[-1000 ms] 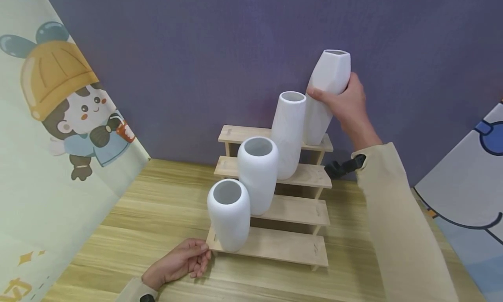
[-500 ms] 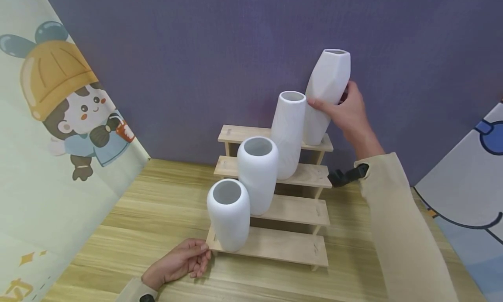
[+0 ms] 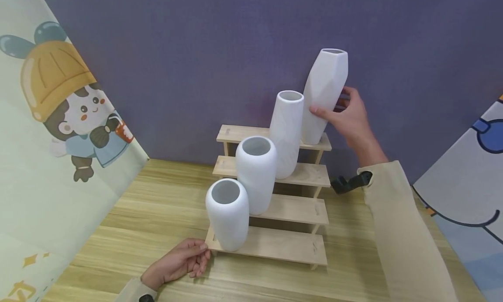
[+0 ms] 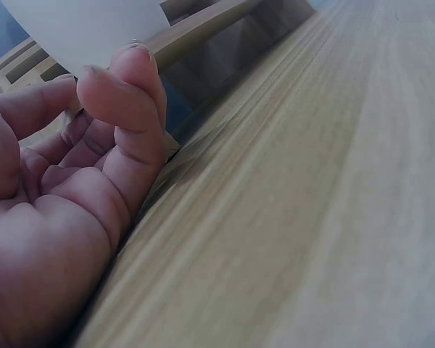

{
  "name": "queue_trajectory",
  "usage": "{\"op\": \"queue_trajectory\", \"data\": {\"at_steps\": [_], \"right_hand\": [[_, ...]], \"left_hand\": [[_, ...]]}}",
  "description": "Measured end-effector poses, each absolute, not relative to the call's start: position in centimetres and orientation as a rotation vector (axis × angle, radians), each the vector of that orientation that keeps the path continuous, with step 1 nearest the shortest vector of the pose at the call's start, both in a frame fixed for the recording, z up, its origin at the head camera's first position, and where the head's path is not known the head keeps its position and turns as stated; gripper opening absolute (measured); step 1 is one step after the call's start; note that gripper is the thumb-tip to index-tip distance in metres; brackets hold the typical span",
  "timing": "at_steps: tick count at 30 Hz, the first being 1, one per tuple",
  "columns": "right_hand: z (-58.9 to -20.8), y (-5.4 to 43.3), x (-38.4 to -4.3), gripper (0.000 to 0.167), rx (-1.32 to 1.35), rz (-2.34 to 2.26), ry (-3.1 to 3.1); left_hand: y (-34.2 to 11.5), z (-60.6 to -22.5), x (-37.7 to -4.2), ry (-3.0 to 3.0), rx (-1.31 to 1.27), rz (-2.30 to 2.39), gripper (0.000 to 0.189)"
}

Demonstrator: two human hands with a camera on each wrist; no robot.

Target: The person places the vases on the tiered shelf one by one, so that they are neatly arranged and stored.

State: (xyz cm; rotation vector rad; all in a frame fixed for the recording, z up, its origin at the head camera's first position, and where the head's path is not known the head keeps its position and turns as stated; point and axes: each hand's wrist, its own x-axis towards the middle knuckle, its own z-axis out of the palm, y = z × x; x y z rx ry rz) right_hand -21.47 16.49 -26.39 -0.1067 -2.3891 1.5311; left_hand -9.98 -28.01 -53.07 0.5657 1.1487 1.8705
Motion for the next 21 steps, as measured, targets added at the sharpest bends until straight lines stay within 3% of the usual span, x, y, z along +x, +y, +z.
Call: {"op": "queue_trajectory", "data": {"at_steps": [21], "right_hand": [[-27.5, 16.6, -19.2, 0.086, -0.152, 1.548, -2.360]], "left_hand": [[-29.5, -53.0, -9.7, 1.132, 0.579, 1.857, 0.033]]}}
